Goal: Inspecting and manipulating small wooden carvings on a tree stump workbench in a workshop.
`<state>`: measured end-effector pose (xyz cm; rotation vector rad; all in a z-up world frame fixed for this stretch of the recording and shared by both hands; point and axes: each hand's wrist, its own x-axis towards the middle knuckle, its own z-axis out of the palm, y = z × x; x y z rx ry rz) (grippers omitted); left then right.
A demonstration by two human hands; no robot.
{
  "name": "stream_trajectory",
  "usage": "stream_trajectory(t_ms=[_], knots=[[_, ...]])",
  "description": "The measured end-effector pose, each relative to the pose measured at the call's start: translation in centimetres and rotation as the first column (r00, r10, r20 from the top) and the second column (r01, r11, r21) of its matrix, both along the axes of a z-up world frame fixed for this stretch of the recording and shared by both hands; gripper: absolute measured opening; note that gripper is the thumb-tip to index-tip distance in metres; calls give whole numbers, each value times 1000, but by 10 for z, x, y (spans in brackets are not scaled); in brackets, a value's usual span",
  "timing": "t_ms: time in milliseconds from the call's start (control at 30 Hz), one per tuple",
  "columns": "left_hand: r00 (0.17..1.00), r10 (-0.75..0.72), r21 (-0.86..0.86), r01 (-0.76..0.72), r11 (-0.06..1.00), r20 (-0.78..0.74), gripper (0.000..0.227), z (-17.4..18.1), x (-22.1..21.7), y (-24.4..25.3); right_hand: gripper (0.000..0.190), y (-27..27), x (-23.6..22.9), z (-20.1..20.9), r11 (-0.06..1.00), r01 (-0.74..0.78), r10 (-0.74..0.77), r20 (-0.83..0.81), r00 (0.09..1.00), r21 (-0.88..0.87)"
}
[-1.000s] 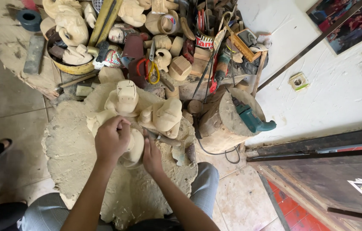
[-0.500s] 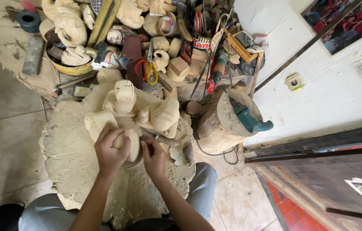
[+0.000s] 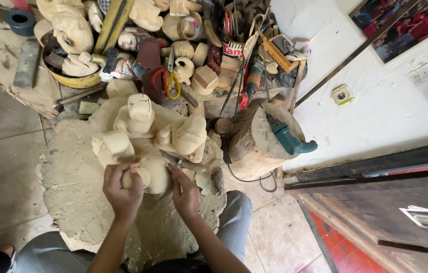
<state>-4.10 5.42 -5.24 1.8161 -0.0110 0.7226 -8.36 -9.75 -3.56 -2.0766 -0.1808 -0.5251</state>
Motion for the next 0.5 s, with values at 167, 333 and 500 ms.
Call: stream_trajectory(t_ms=[167,333,500], knots=[[1000,14,20,-15,1000,12,12,20,-2,3,34,11,0,20,995,-52,63,134,989,-83],[1000,14,46,-15,999,24,16,22,-1,0,31,0,4,-5,986,98,-86,90,992,-137],[1000,22,47,-23,999,22,16,17,-2,3,42,-1,-6,-4,998,-4,7,38,999,-62]])
